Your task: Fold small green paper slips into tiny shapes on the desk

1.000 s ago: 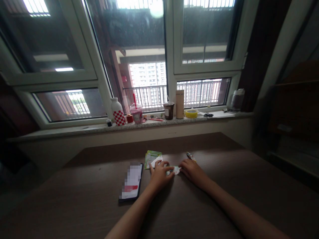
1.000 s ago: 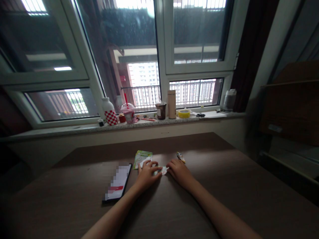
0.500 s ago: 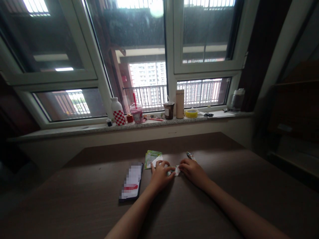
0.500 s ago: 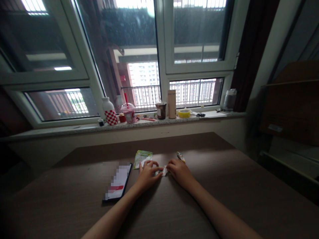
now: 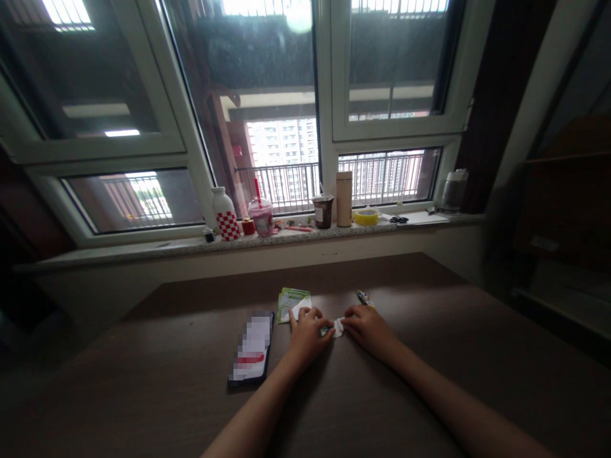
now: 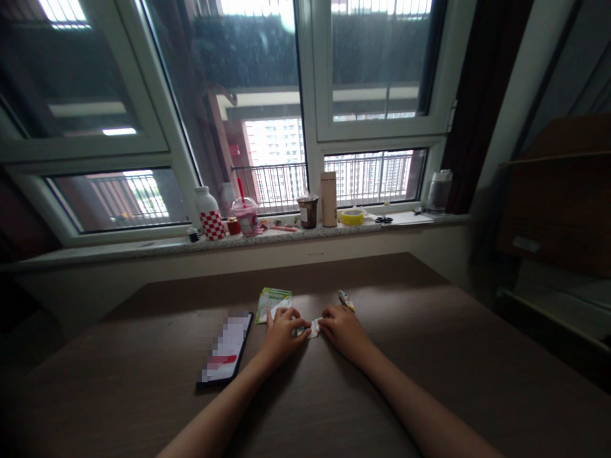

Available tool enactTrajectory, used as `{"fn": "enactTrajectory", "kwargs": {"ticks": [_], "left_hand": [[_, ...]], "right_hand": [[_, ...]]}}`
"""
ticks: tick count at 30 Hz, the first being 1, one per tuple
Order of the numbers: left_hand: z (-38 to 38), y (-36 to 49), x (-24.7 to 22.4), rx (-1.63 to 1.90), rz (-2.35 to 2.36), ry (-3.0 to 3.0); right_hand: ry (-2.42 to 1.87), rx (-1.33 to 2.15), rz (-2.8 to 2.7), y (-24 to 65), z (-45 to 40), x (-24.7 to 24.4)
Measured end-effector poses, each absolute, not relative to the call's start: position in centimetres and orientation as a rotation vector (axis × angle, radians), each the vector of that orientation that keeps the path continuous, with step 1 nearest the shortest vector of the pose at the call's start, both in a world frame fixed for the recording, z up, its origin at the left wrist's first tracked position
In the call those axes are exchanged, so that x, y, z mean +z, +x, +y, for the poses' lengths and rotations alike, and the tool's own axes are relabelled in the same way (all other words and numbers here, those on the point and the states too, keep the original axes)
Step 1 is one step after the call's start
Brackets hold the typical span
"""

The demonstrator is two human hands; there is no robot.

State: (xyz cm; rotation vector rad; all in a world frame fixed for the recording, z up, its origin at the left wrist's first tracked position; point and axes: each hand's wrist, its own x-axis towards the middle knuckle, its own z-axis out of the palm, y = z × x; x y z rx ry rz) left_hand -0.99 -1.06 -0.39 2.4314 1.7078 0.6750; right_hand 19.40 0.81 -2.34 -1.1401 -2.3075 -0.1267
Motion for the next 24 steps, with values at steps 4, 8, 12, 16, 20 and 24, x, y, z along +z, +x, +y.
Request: {"fn": "enactTrajectory", "kwargs": {"ticks": [4,8,12,16,20,24], "left_hand": [[-1.1,-1.0,-0.3,0.663,1.708,2.417],[-1.2,-0.9,-0.3,0.643,1.718,2.420],[-1.2,-0.6,-0.3,0.632,1.753,2.417],[-1.0,-0.4,-0.4,0.640,1.773,2.409],[-0.9,-0.4,-0.6,0.641,1.785,2.387],[-0.9,-0.4,-0.6,0.633,1.807,2.363]], "right_hand": [[-1.132,-0.129,-2.315,19.2,0.8,-2.4],[-1.118,-0.120,-2.319,19.1,0.7,-2.4],[-1.153,-0.096,-2.318,18.9,0.5,-2.3],[-1.203,-0.085,-2.319,18.7,0.3,-2.1],[-1.264,-0.087,-2.322,18.4,0.2,-2.0],[-1.282,-0.092,-2.301,18.3,0.1,-2.1]]}}
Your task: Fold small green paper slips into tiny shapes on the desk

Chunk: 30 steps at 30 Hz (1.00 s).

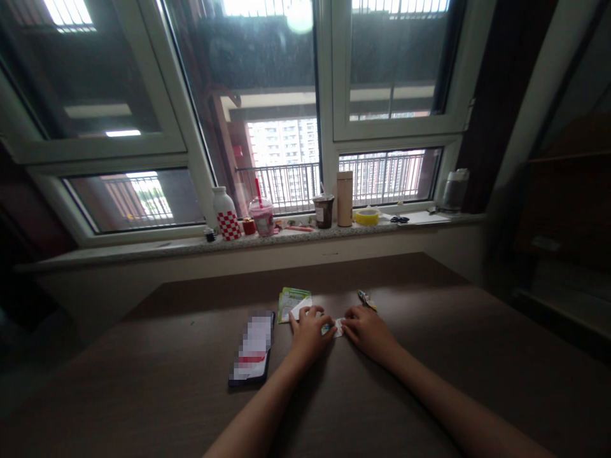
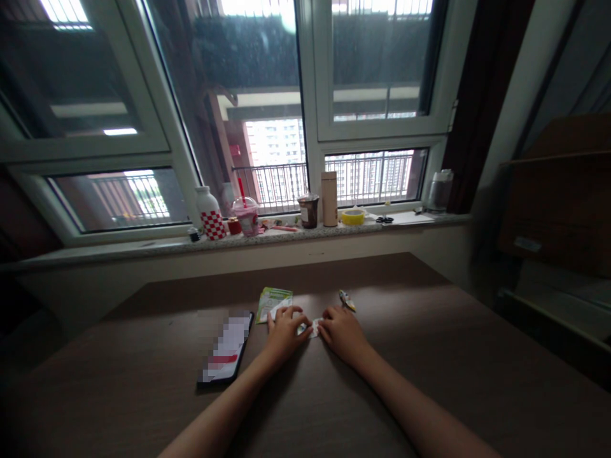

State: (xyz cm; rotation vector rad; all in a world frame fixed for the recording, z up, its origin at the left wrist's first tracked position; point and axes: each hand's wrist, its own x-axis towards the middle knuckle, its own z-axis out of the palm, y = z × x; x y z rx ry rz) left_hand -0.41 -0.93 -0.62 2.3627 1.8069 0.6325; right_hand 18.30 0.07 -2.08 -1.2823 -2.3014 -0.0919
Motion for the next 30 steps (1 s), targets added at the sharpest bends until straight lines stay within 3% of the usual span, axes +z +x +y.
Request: {"fn": "enactTrajectory", "kwargs": {"ticks": [30], "left_hand": [[-0.84,-0.44,-0.70,0.649,1.849,2.312]], "right_hand": [[-1.399,-0.064,-2.292,17.79,-0.60,-1.65]]}}
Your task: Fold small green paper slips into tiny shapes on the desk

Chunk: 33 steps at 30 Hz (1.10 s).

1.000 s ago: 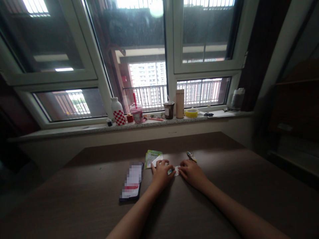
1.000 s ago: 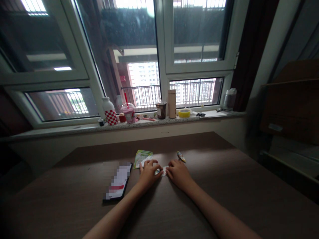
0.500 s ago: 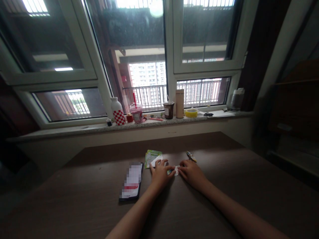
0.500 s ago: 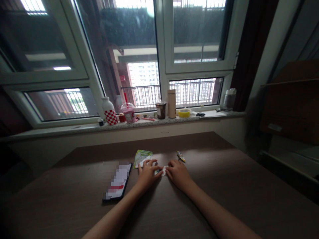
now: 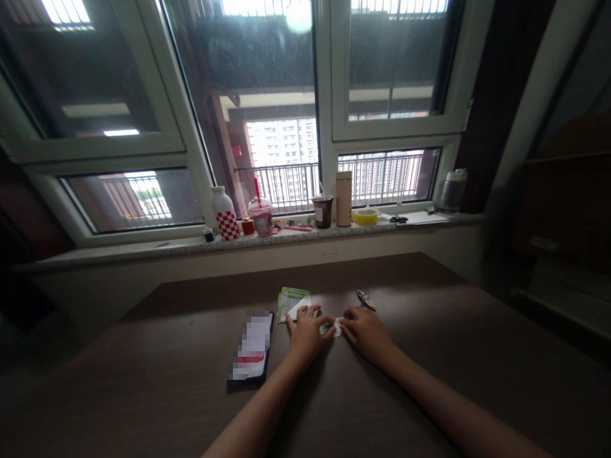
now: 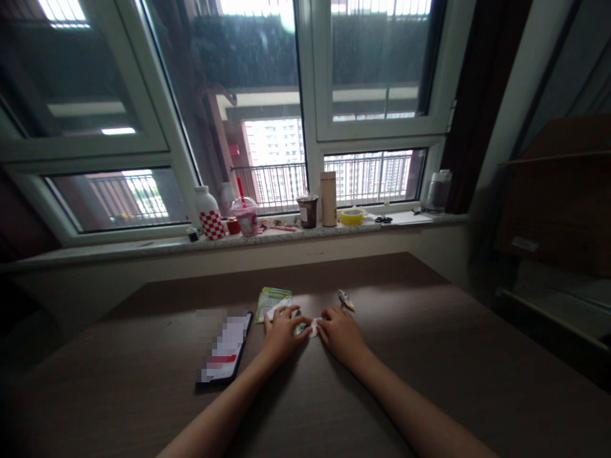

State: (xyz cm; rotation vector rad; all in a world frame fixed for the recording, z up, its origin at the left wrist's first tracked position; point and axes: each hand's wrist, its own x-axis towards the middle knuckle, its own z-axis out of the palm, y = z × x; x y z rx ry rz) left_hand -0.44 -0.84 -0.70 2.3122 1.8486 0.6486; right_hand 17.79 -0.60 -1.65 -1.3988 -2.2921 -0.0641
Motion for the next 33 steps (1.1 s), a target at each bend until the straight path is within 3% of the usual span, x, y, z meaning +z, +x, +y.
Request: {"fn": "enactTrajectory", "kwargs": {"ticks": [33], "left_hand": [[-0.63,-0.59,-1.00,0.640,1.857,2.325]], "right_hand": [[-1.361,-0.044,-2.302,17.97,-0.24,-2.08]]}}
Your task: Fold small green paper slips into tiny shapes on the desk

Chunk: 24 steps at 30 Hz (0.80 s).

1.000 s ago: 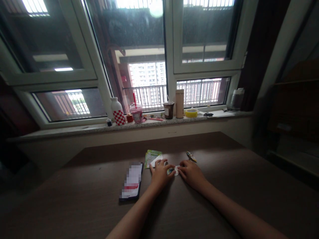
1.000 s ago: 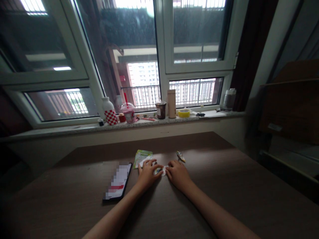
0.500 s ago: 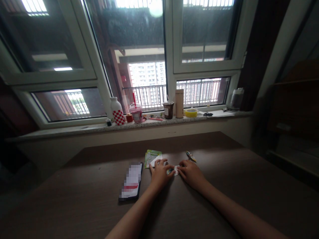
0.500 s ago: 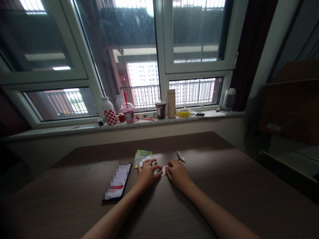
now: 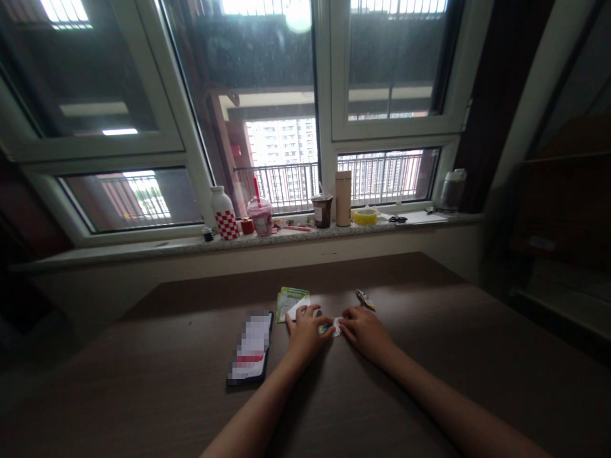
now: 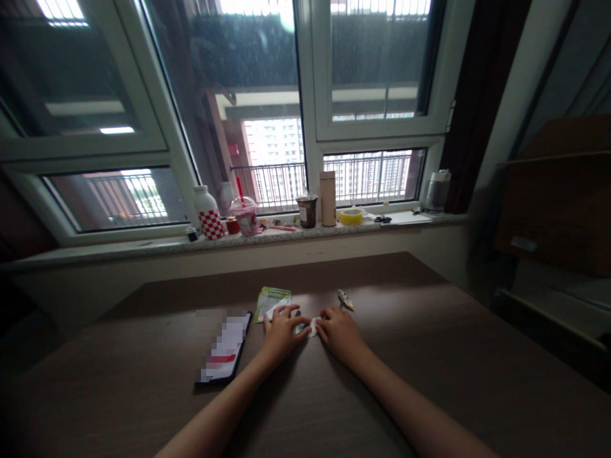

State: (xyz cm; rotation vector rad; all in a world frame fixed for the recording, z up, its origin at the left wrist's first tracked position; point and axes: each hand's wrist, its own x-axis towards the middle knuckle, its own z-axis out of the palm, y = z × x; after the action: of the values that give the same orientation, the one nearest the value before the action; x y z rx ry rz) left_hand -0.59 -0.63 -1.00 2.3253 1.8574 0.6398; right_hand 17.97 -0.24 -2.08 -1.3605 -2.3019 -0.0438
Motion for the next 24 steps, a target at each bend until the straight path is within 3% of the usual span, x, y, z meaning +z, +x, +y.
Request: {"fn": "enactTrajectory", "kwargs": {"ticks": [24], "left_hand": [[-1.06,-0.49,-0.13,0.520,1.884,2.460]], "right_hand": [[-1.380,0.230,-2.115,17.72,0.12,-2.26]]}}
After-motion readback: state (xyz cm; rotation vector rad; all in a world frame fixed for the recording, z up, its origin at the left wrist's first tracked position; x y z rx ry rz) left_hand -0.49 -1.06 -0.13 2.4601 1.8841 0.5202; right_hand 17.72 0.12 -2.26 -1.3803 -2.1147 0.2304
